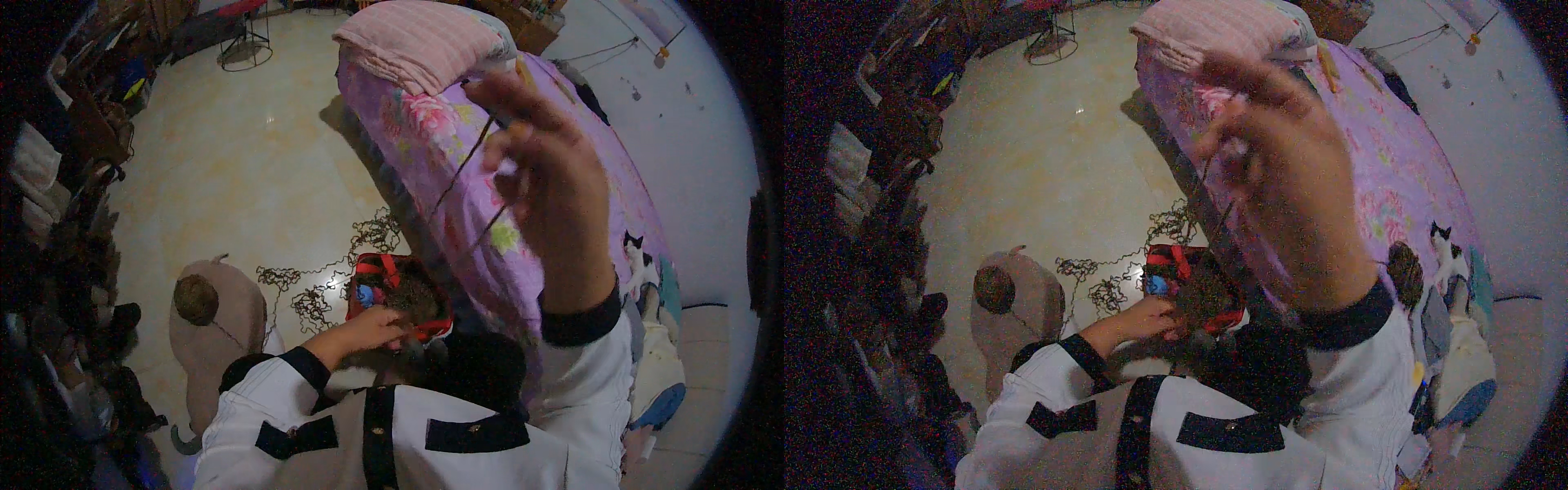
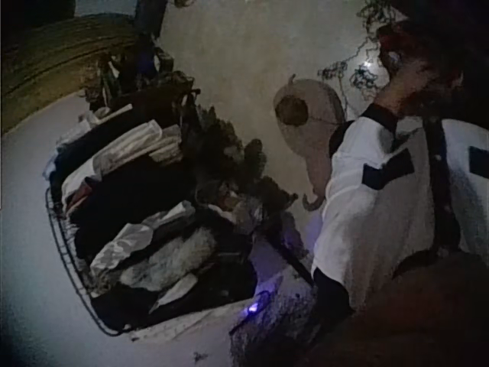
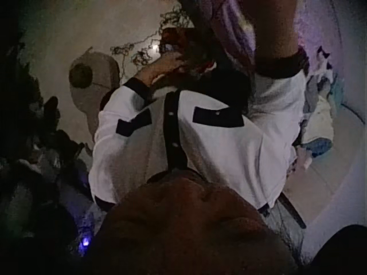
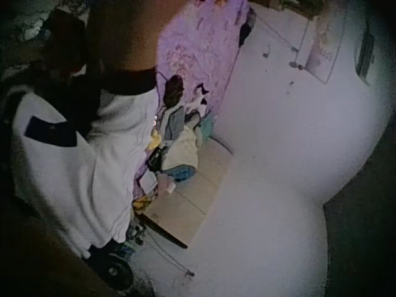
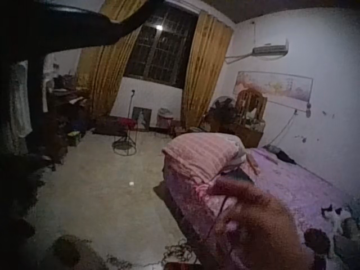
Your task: The person sits on the floor and untangles a large, messy ball of brown yarn. They pull strands from the tangled mass, separate them, and wind them into a neat ball. The person also handles a red bag containing other yarn items.
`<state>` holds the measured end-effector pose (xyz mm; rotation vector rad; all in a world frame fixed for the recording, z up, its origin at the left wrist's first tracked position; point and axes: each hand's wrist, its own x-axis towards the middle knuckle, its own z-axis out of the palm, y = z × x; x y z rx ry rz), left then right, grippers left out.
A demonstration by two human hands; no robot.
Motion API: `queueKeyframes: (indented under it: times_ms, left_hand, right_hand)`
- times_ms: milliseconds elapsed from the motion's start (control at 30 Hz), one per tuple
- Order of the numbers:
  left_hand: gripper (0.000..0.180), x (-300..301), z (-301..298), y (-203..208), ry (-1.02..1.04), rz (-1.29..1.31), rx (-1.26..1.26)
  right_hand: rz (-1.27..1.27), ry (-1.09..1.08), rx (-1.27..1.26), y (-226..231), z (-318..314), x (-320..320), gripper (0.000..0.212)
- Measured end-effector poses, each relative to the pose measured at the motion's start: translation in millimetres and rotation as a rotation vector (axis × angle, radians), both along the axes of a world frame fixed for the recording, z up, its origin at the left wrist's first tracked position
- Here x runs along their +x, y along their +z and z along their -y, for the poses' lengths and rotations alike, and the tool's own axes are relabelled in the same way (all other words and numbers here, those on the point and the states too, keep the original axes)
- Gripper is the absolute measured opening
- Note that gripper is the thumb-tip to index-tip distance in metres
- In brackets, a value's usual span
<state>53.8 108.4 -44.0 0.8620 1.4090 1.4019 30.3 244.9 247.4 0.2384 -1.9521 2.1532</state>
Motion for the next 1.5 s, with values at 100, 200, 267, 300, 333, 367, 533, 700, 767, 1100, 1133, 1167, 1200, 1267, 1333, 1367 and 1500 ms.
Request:
queueKeyframes:
  times_ms: [100, 200, 267, 300, 333, 367, 533, 700, 767, 1100, 1133, 1167, 1200, 1267, 1333, 1367, 1500]
  left_hand:
    - [0.021, -10, 25, -5, 0.271, 0.056, -0.301]
    - [0.022, -27, 60, -40, 0.35, -0.246, -0.434]
    - [0.022, -30, 83, -72, 0.44, -0.495, -0.458]
    - [0.022, -32, 85, -75, 0.492, -0.41, -0.461]
    - [0.022, -31, 94, -77, 0.556, -0.323, -0.484]
    - [0.022, -30, 99, -75, 0.619, -0.234, -0.499]
    - [0.019, -46, 119, -86, 0.953, 0.447, -0.255]
    - [0.015, -58, 120, -90, 1.307, 0.537, 0.002]
    - [0.014, -62, 118, -86, 1.296, 0.532, 0.067]
    - [0.025, -75, 104, -44, 1.293, 0.633, -0.354]
    - [0.025, -73, 104, -50, 1.206, 0.583, -0.36]
    - [0.026, -72, 100, -59, 1.114, 0.536, -0.367]
    - [0.026, -78, 98, -75, 1.064, 0.609, -0.232]
    - [0.027, -75, 79, -47, 1.009, 0.576, -0.174]
    - [0.023, -78, 70, -29, 0.984, 0.458, -0.285]
    - [0.021, -76, 64, -29, 1.029, -0.009, -0.317]
    - [0.013, -41, 28, 1, 0.902, -0.886, -0.143]
  right_hand:
    - [-0.123, -0.302, 0.185, 18, -36, -30, 0.033]
    - [-0.209, -0.519, 0.231, 38, -86, -49, 0.033]
    - [-0.297, -0.697, 0.463, 48, -120, -52, 0.032]
    - [-0.355, -0.752, 0.582, 55, -139, -49, 0.033]
    - [-0.248, -0.738, 0.224, 60, -141, -50, 0.032]
    - [-0.245, -0.803, 0.286, 60, -151, -51, 0.032]
    - [-0.235, -1.015, 0.366, 64, -201, -38, 0.034]
    - [-0.053, -0.964, 0.475, 62, -228, -21, 0.04]
    - [-0.046, -0.82, 0.43, 62, -202, -17, 0.04]
    - [-0.165, -0.542, 0.46, 60, -127, -23, 0.042]
    - [-0.237, -0.432, 0.442, 63, -125, -22, 0.043]
    - [-0.302, -0.323, 0.428, 66, -125, -20, 0.043]
    - [-0.317, -0.251, 0.407, 71, -121, -17, 0.043]
    - [-0.286, -0.147, 0.361, 87, -99, -7, 0.044]
    - [-0.306, -0.137, 0.344, 91, -72, -4, 0.045]
    - [-0.363, -0.169, 0.375, 92, -57, -3, 0.046]
    - [-0.762, -0.285, 1.13, 90, -68, -19, 0.056]
